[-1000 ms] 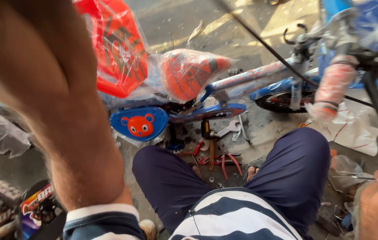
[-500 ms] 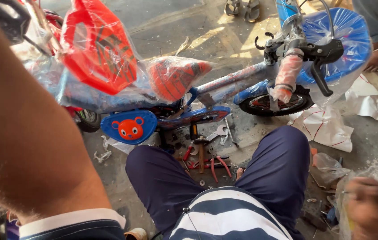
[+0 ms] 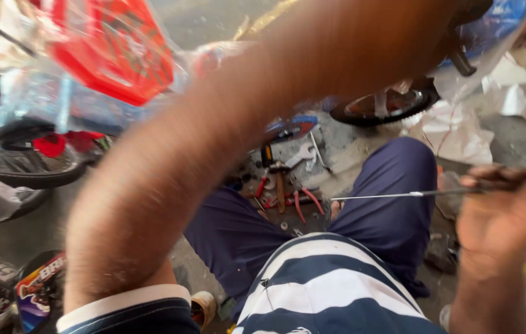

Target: The person assembles a child's bicycle by attaching and tightening components using pliers and a wrench. They work on the handlebar area and the seat post, securing parts and adjusting cables.

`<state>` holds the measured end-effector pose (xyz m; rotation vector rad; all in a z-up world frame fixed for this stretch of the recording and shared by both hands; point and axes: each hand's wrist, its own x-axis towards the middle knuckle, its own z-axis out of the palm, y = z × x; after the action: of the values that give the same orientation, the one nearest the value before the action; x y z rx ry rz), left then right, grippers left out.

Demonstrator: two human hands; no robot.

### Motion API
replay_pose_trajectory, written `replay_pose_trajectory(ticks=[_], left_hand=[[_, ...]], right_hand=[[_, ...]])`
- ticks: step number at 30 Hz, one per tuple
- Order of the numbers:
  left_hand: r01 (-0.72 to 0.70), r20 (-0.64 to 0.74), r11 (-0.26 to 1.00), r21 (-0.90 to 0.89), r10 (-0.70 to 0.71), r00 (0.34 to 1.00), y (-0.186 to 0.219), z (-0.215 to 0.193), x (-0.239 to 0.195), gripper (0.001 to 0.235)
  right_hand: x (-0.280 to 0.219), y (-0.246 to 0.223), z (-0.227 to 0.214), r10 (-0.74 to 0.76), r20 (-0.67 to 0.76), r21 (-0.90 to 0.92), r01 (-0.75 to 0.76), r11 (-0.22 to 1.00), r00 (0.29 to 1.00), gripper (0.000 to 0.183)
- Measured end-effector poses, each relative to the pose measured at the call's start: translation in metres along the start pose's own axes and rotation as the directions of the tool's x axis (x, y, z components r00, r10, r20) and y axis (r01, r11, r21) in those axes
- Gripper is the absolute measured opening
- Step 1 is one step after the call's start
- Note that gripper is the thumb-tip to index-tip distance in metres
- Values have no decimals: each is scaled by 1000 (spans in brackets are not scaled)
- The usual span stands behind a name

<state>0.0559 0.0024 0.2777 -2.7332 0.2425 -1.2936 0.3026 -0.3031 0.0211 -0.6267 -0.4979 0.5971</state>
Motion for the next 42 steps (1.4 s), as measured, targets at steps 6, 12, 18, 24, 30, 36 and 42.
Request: replay_pose_trajectory(ticks=[6,12,18,24,30,36,42], left_hand=[[587,720,760,-278,-240,651,71,58,-108,80],[805,709,-87,-586,-537,458,109,99,-215,59],[479,534,-336,-811,-761,369,111,115,-254,48],[500,455,-226,-836,-794,402,101,130,-234,64],[446,504,-312,-839,-755,419,90,155,-210,95],[492,473,-273,-827,-810,346,87,172,-201,104],[803,79,299,-516,-917,391,24,132,-187,80]], right_hand=[[10,34,67,116,69,-39,-114,993,991,35],[31,65,83,216,-77,-58,-220,974,973,31],[33,104,93,308,-55,-66,-311,948,950,32],[32,130,102,386,-7,-17,-386,922,922,30],[29,150,111,409,30,-62,-407,911,912,29],[40,161,98,458,31,-31,-457,889,888,29],[104,179,66,429,50,10,-430,903,902,22]])
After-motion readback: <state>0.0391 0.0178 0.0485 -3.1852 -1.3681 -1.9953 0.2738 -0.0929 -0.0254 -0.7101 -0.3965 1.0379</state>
